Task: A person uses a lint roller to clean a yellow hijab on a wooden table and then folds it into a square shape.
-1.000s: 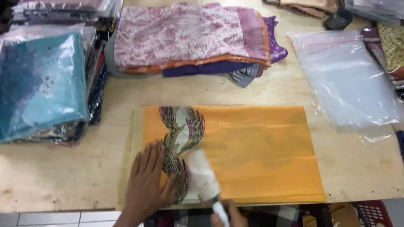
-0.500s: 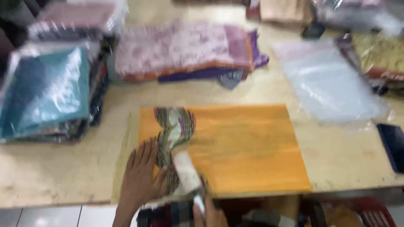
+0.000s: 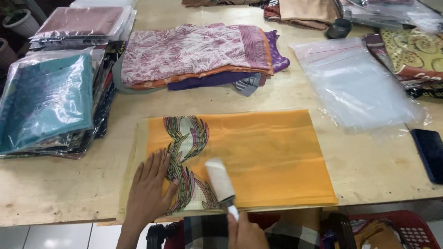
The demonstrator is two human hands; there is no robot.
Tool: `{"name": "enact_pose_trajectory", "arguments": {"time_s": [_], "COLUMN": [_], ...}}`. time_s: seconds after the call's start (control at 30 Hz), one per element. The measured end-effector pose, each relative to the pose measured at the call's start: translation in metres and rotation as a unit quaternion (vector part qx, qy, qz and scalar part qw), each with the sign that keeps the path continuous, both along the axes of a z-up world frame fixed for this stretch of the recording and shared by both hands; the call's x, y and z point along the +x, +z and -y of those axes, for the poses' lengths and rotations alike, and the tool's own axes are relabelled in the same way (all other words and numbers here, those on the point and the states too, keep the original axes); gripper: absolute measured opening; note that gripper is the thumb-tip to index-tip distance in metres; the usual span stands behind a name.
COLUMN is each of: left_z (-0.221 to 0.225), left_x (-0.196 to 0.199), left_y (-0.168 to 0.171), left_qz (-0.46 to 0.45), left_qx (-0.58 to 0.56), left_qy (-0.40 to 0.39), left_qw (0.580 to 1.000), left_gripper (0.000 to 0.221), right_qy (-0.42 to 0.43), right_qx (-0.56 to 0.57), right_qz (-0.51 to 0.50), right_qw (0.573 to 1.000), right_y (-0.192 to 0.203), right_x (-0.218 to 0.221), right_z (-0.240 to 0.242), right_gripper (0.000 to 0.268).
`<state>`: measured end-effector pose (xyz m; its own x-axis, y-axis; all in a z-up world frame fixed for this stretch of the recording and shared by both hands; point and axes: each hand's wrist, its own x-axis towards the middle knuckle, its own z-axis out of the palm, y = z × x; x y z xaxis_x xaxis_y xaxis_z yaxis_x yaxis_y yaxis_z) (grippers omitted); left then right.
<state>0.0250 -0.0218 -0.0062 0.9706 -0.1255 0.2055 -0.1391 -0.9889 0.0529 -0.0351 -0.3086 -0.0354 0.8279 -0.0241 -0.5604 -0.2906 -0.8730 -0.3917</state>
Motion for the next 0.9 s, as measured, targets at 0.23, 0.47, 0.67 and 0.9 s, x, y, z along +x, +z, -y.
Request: {"name": "enact_pose_trajectory", "arguments": {"time_s": [0.23,0.47,0.67,0.9], "left_z": [0.001,0.002,0.001,0.0], "left_x": [0.0,0.0,0.0,0.001], "left_y": [0.007,0.007,0.005,0.003], "left_qz": [0.002,0.007,0.013,0.03], "left_qx": [-0.008,0.006,0.02,0.014], "left_qy": [-0.001,0.0,-0.001,-0.005], "left_qw": [1.0,1.0,1.0,0.999], "left_gripper": [0.078,0.078,0.078,0.08], "right_qy": [-0.101,-0.148,-0.219,-0.301], "right_qx": [-0.048,-0.121,-0.213,-0.205], "right_qz": [-0.03,0.017,0.039,0.145], "right_qw": [0.993,0.981,0.951,0.92], "right_y": [0.019,-0.01,-0.049,-0.046], "right_x": [0.019,0.025,0.028,0.026], "right_z": [0.046,0.111,0.177,0.196], "right_gripper": [0.047,0.055,0.072,0.067]}}
